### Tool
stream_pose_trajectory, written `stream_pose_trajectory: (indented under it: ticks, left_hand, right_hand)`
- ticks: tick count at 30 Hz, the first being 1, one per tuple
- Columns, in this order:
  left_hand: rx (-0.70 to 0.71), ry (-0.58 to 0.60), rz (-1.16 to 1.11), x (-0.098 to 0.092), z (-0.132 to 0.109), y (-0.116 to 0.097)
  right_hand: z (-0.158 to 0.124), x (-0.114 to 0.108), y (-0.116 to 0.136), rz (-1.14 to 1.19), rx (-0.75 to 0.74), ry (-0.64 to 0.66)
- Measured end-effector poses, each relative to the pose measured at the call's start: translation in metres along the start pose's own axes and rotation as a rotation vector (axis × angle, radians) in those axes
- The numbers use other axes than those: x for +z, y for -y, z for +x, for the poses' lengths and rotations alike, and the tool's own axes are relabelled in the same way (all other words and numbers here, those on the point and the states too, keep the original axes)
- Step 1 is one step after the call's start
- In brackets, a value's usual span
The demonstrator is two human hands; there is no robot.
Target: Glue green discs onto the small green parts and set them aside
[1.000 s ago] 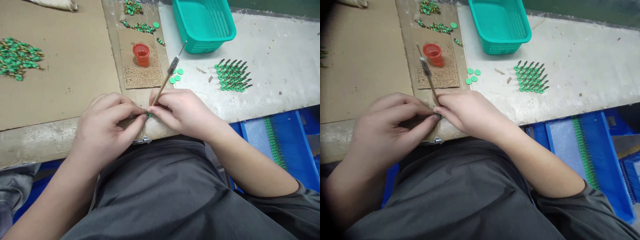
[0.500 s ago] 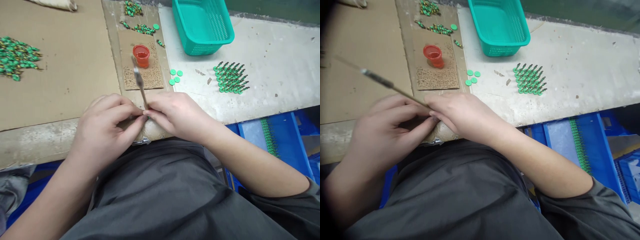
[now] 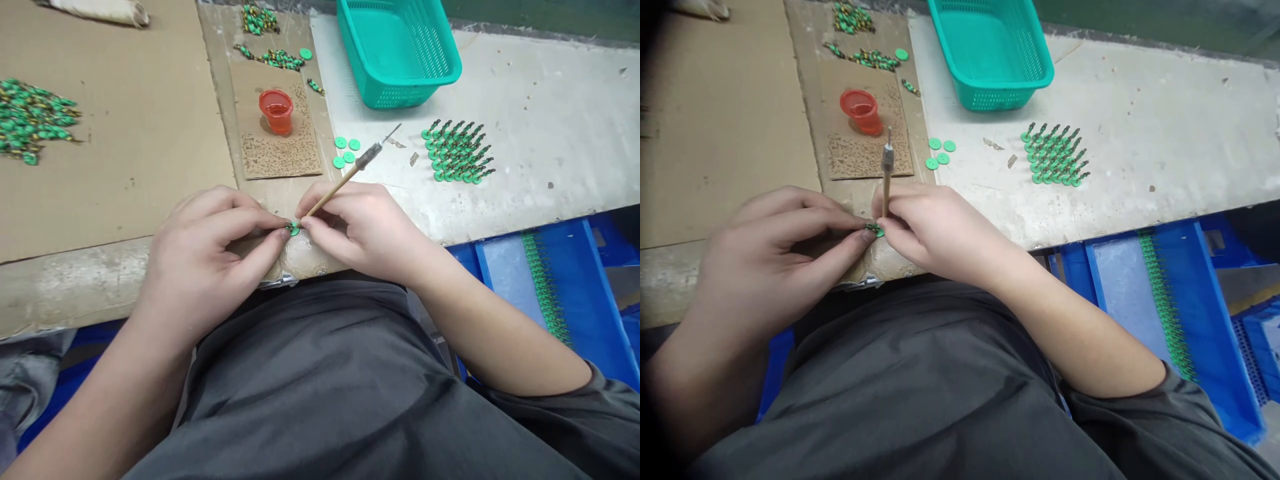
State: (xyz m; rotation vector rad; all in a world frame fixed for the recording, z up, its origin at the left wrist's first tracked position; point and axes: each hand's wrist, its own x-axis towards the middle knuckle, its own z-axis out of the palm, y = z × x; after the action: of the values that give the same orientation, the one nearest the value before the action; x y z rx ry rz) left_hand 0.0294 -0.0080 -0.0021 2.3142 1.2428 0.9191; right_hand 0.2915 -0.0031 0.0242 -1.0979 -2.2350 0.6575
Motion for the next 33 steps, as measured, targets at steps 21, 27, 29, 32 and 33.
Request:
stream_pose_trajectory:
  ticks: [21,27,29,32,33]
  left_hand:
    - [-0.001,0.024,0.009,-0.002,0.001,-0.003]
    - [0.015,0.017,0.011,-0.002,0.001,-0.002]
    - [0.016,0.026,0.011,-0.002,0.002,-0.003]
    - [0.018,0.031,0.014,-0.002,0.002,-0.005]
    - [0.019,0.032,0.016,-0.002,0.002,-0.005]
  right_hand:
    - [0.006,-0.005,-0.003,-0.008,-0.108,0.063]
    - [0.009,-0.008,-0.002,0.001,-0.116,0.078]
    - [0.009,-0.007,-0.002,-0.002,-0.1,0.086]
    - [0.009,-0.004,-0.003,0.0,-0.101,0.084]
    - [0.01,-0.003,-0.003,0.003,-0.101,0.083]
